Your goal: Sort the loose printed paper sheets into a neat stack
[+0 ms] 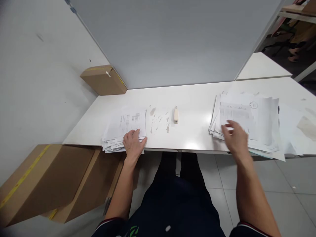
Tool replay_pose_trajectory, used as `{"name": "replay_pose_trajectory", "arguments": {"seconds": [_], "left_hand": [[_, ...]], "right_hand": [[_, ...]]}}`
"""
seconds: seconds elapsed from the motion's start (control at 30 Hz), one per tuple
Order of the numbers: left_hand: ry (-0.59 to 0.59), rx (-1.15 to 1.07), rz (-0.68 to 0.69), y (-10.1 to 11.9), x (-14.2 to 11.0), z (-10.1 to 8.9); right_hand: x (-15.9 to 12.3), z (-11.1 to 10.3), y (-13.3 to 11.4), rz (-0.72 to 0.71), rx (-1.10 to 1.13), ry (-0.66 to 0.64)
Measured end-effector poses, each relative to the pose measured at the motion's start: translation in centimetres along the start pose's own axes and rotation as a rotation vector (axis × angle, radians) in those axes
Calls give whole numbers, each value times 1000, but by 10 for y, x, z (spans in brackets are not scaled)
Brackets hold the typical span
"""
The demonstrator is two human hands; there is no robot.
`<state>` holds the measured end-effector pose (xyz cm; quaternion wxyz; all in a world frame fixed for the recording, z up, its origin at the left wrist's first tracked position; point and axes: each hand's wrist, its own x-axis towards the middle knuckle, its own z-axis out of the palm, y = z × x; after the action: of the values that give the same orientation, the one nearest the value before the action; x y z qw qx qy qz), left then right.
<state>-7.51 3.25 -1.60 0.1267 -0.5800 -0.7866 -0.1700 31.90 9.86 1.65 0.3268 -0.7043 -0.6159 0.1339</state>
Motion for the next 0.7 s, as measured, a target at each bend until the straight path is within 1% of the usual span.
{"name": "replay_pose_trajectory", "arguments": {"seconds": [0.07,0.13,0.2,0.27,0.37,0.47,0.53,0.63,0.7], "left_hand": [[-9,13,-15,2,0,3],[-7,13,-49,5,0,5],[0,7,-106,10,1,6],[7,-8,-167,15,2,7],[15,-49,-224,21,4,6],[18,-94,-246,22,6,3],[10,-115,-227,18,7,2],[-3,-165,-180,6,11,1],[27,-245,-184,-3,16,-1]], "right_hand": [[-20,26,-18,-66,120,-120],[-36,47,-33,-91,201,-205],[-48,62,-43,-99,247,-263],[-57,72,-50,-108,276,-308],[-64,80,-54,-137,288,-355],[-67,82,-53,-155,281,-373],[-68,83,-52,-152,283,-375],[-68,84,-51,-145,284,-374],[-68,84,-50,-142,283,-375]]}}
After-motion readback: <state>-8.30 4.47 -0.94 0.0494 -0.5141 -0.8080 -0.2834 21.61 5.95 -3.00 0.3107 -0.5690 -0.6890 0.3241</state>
